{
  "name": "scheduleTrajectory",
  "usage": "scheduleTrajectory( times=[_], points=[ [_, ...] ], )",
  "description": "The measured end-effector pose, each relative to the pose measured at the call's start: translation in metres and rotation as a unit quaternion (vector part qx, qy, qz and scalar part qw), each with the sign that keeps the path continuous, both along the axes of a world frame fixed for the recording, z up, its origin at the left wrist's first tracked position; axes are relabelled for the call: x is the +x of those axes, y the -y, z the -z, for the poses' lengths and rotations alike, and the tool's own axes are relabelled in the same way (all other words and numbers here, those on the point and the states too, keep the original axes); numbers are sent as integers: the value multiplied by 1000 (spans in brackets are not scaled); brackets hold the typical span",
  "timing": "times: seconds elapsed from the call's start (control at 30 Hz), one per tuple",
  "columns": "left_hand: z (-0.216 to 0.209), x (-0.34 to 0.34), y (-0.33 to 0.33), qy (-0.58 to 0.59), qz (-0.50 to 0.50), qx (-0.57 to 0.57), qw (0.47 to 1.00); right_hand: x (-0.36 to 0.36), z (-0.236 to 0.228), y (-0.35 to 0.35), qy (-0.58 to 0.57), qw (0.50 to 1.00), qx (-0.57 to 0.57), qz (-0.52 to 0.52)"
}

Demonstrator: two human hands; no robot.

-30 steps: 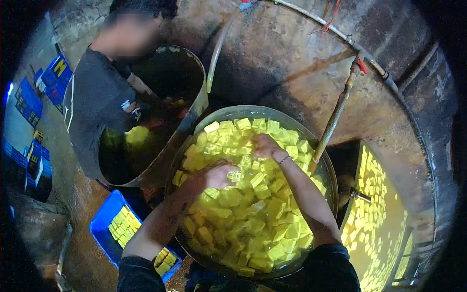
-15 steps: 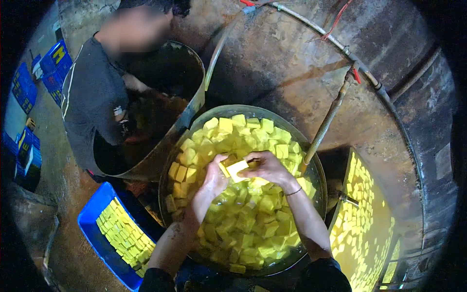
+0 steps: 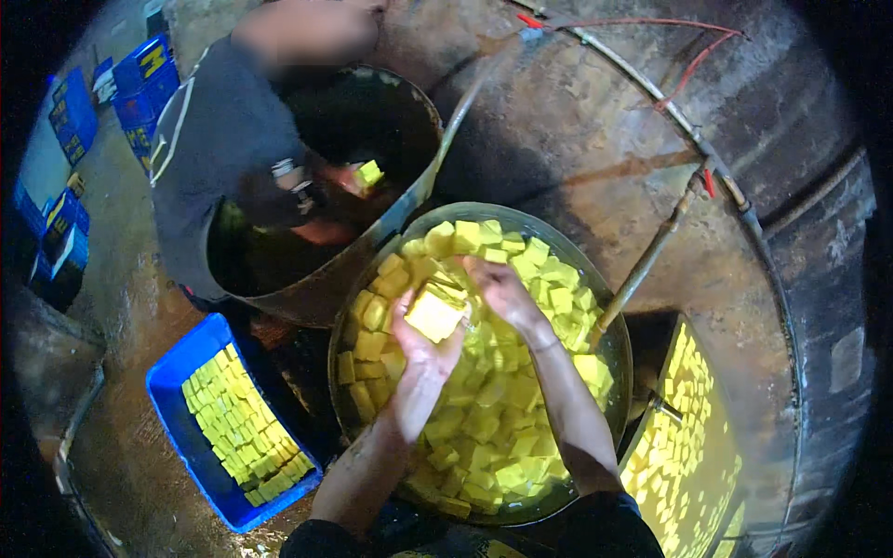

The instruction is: The person cuts large white tofu slabs with a knife using a wooden grid as a guide, places the slabs into a vat of yellow liquid, and then sorts the resulting yellow tofu blocks from a barrel into a blue crate by hand.

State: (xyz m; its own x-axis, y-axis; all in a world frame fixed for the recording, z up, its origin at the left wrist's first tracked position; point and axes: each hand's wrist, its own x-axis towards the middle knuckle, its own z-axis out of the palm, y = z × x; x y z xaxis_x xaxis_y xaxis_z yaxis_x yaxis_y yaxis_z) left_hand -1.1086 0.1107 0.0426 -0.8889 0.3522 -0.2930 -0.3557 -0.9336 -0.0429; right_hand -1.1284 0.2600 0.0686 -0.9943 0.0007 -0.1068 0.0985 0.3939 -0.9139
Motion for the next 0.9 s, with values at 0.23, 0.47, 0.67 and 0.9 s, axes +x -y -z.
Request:
scheduleTrajectory(
  times=[0.23,0.47,0.67,0.9],
  points=[
    [-35,-22,105,-95,-111,-67,987,-31,68,22,-113,907,362,-181],
    [-44,-8,153,-50,-176,-69,981,-32,53,16,-71,983,108,-131],
    [-33,-5,152,-49,-166,-89,981,-16,39,67,-133,922,309,-192],
    [-31,17,192,-63,-166,-89,980,-12,38,87,-65,846,445,-287]
  ],
)
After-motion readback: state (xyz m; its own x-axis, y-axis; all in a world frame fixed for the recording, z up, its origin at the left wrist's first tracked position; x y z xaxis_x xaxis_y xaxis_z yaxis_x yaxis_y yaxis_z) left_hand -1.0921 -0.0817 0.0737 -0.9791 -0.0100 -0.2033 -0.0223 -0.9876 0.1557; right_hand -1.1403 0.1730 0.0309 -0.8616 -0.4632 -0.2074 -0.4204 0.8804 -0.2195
